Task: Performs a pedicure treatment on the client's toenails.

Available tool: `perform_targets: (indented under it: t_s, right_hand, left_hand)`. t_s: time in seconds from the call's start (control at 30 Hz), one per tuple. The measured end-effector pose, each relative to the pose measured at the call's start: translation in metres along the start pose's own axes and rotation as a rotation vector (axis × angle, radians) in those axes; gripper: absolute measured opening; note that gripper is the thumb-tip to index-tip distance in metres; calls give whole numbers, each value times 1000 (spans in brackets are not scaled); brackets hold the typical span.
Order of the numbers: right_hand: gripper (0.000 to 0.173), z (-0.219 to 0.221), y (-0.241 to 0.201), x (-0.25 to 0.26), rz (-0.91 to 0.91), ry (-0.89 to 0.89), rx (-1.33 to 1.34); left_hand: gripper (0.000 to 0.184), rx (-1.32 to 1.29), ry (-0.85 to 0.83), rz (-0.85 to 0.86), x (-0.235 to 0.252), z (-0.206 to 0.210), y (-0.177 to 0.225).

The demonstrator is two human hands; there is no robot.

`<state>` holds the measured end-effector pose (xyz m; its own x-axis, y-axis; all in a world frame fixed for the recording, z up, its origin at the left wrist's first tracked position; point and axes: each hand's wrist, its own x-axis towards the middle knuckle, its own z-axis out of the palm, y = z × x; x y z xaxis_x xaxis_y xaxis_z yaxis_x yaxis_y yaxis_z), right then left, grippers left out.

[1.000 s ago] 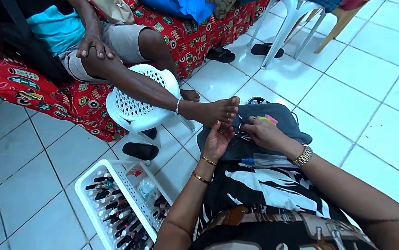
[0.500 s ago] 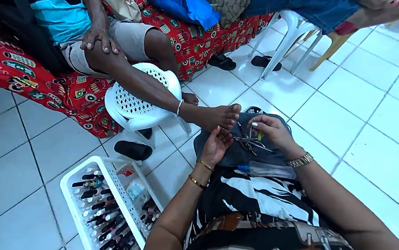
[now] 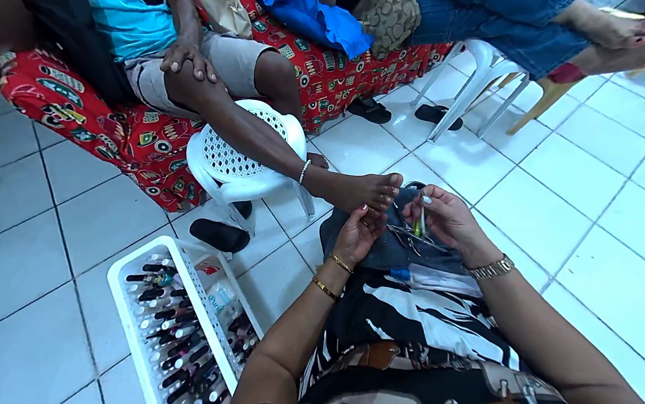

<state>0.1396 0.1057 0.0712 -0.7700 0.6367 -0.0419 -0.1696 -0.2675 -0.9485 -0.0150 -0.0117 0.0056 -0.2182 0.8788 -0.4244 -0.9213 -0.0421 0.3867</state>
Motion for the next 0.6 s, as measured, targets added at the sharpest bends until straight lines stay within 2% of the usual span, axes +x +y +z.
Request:
perform_targets:
  t_s: [0.17,0.33,0.4,0.47,0.53,0.6]
  right_hand:
    - [7,35,-9,17,-16,-320,-118]
    - [4,68,9,34,-298,-272,-515]
    - [14,65,19,29,-211,-344,-697]
    - [16,57,18,17,-30,-395,-717]
    - [14,46,12,4,106,-331,-654]
    - [15,36,8,-5,189,-201,-574]
  left_hand:
    - [32,45,-66,19,0,-3,0]
    - [26,11,-82,39,-2,-4,-1]
    - [30,23,-91,48,-5,-5,0]
    - [31,35,-108,43,-4,-4,1]
    - [26,25,-128,15,-2,-6,2]
    - [27,22,-101,-15,-1,-4,2]
